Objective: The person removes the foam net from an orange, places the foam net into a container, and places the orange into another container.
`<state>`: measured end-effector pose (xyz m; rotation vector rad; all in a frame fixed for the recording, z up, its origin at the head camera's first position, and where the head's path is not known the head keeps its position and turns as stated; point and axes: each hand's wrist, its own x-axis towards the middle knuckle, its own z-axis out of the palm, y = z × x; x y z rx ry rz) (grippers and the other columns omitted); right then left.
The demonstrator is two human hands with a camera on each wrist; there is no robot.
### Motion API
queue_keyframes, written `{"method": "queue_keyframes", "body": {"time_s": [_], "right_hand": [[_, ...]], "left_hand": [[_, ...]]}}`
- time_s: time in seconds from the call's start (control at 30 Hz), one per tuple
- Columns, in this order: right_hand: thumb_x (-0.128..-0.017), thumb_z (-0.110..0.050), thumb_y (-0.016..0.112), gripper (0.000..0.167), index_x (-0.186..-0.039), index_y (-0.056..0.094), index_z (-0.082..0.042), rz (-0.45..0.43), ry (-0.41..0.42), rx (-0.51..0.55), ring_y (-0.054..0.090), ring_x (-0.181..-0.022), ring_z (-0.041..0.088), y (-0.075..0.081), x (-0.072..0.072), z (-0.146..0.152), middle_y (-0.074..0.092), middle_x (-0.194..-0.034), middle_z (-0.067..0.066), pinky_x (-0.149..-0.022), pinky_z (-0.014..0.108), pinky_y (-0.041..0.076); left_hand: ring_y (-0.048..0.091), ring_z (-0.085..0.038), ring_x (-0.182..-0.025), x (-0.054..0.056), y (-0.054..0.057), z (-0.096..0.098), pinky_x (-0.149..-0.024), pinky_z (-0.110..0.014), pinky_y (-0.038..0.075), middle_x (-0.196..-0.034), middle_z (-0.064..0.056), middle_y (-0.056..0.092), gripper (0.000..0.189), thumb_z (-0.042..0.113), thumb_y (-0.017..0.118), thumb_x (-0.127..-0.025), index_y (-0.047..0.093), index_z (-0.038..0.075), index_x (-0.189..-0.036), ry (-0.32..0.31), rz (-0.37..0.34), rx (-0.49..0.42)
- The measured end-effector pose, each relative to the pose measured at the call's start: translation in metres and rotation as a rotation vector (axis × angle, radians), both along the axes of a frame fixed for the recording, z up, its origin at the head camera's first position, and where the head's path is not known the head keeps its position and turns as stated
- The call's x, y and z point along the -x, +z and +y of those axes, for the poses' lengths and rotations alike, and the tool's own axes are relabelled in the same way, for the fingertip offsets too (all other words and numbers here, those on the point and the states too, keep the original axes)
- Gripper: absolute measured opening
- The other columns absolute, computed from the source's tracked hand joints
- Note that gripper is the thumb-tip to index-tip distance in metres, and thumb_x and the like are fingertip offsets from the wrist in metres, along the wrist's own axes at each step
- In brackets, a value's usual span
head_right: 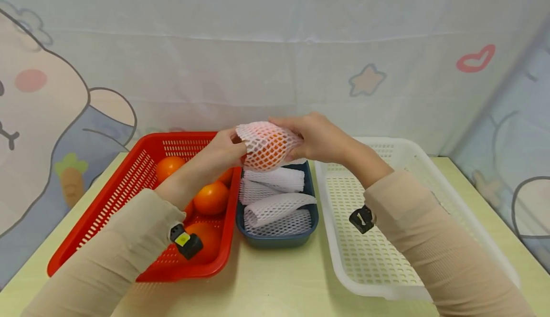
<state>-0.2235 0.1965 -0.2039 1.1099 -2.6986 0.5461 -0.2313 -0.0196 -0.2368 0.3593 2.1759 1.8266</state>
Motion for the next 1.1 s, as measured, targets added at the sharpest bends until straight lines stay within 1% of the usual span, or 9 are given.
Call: {"method": "queue_keyframes", "body": {"time_s": [0.13, 0.2, 0.27, 0.43, 0.57, 0.67, 0.83, 0.97, 1.1], "right_hand": [[-0.076, -0.012, 0.077, 0.066, -0.136, 0.049, -0.013, -0.027, -0.014, -0.007, 0.041, -0.059, 0.012, 0.001, -0.002, 0.001, 0.066, -0.081, 0.001, -0.055, 0.027, 0.037], [-0.077, -0.011, 0.076, 0.064, -0.135, 0.05, -0.014, -0.039, -0.015, -0.005, 0.04, -0.058, 0.011, 0.001, -0.002, 0.001, 0.066, -0.079, 0.0, -0.055, 0.027, 0.036], [-0.078, -0.011, 0.075, 0.062, -0.135, 0.051, -0.015, -0.046, -0.017, -0.001, 0.042, -0.058, 0.011, 0.002, -0.003, 0.001, 0.067, -0.082, 0.001, -0.054, 0.026, 0.038], [-0.077, -0.008, 0.075, 0.059, -0.132, 0.054, -0.015, -0.062, -0.012, 0.018, 0.052, -0.065, 0.011, 0.001, -0.002, 0.002, 0.069, -0.1, 0.005, -0.058, 0.025, 0.044], [-0.077, -0.005, 0.075, 0.056, -0.129, 0.057, -0.014, -0.082, -0.006, 0.026, 0.057, -0.07, 0.01, -0.001, -0.001, 0.002, 0.067, -0.108, 0.006, -0.06, 0.026, 0.048], [-0.077, -0.005, 0.075, 0.053, -0.127, 0.058, -0.012, -0.086, -0.005, 0.03, 0.058, -0.071, 0.01, -0.001, 0.0, 0.002, 0.067, -0.11, 0.006, -0.061, 0.025, 0.049], [-0.077, -0.005, 0.074, 0.047, -0.122, 0.062, -0.01, -0.094, -0.012, 0.052, 0.058, -0.07, 0.012, -0.003, 0.001, 0.002, 0.068, -0.106, 0.005, -0.061, 0.025, 0.049], [-0.078, -0.006, 0.074, 0.043, -0.12, 0.064, -0.01, -0.097, -0.015, 0.053, 0.057, -0.069, 0.012, -0.004, 0.002, 0.0, 0.069, -0.103, 0.004, -0.06, 0.026, 0.049], [-0.079, -0.006, 0.073, 0.04, -0.117, 0.065, -0.01, -0.089, -0.036, 0.046, 0.054, -0.065, 0.012, -0.005, 0.003, -0.001, 0.069, -0.098, 0.003, -0.057, 0.025, 0.047]], "left_hand": [[0.053, -0.025, -0.106, 0.001, -0.001, -0.003, -0.088, -0.034, 0.05, -0.123, -0.008, 0.051, 0.045, 0.01, 0.054, -0.09, 0.045, 0.008, -0.134, -0.011, -0.001, -0.005], [0.053, -0.025, -0.107, 0.002, -0.002, -0.006, -0.088, -0.035, 0.05, -0.123, -0.008, 0.051, 0.046, 0.01, 0.054, -0.09, 0.044, 0.008, -0.134, -0.018, 0.001, -0.011], [0.053, -0.025, -0.107, 0.002, -0.003, -0.008, -0.088, -0.035, 0.05, -0.123, -0.009, 0.051, 0.047, 0.011, 0.055, -0.09, 0.043, 0.008, -0.135, -0.03, 0.012, -0.015], [0.053, -0.026, -0.106, 0.004, -0.005, -0.016, -0.088, -0.036, 0.05, -0.123, -0.011, 0.05, 0.048, 0.013, 0.055, -0.09, 0.042, 0.005, -0.135, -0.065, 0.027, -0.034], [0.053, -0.027, -0.106, 0.004, -0.004, -0.02, -0.088, -0.037, 0.05, -0.124, -0.012, 0.05, 0.048, 0.016, 0.056, -0.091, 0.042, 0.004, -0.135, -0.076, 0.02, -0.031], [0.053, -0.027, -0.107, 0.004, -0.003, -0.023, -0.088, -0.037, 0.05, -0.124, -0.011, 0.051, 0.049, 0.019, 0.057, -0.09, 0.043, 0.004, -0.135, -0.089, 0.012, -0.03], [0.054, -0.026, -0.105, 0.004, -0.001, -0.03, -0.088, -0.037, 0.05, -0.119, -0.011, 0.055, 0.046, 0.026, 0.061, -0.089, 0.05, 0.004, -0.127, -0.123, 0.015, -0.037], [0.054, -0.025, -0.104, 0.003, 0.002, -0.035, -0.087, -0.037, 0.05, -0.117, -0.011, 0.057, 0.044, 0.028, 0.061, -0.088, 0.052, 0.004, -0.124, -0.138, 0.02, -0.017], [0.054, -0.025, -0.105, 0.002, 0.006, -0.041, -0.089, -0.038, 0.049, -0.117, -0.01, 0.057, 0.046, 0.031, 0.061, -0.088, 0.051, 0.006, -0.125, -0.134, 0.026, 0.026]]}}
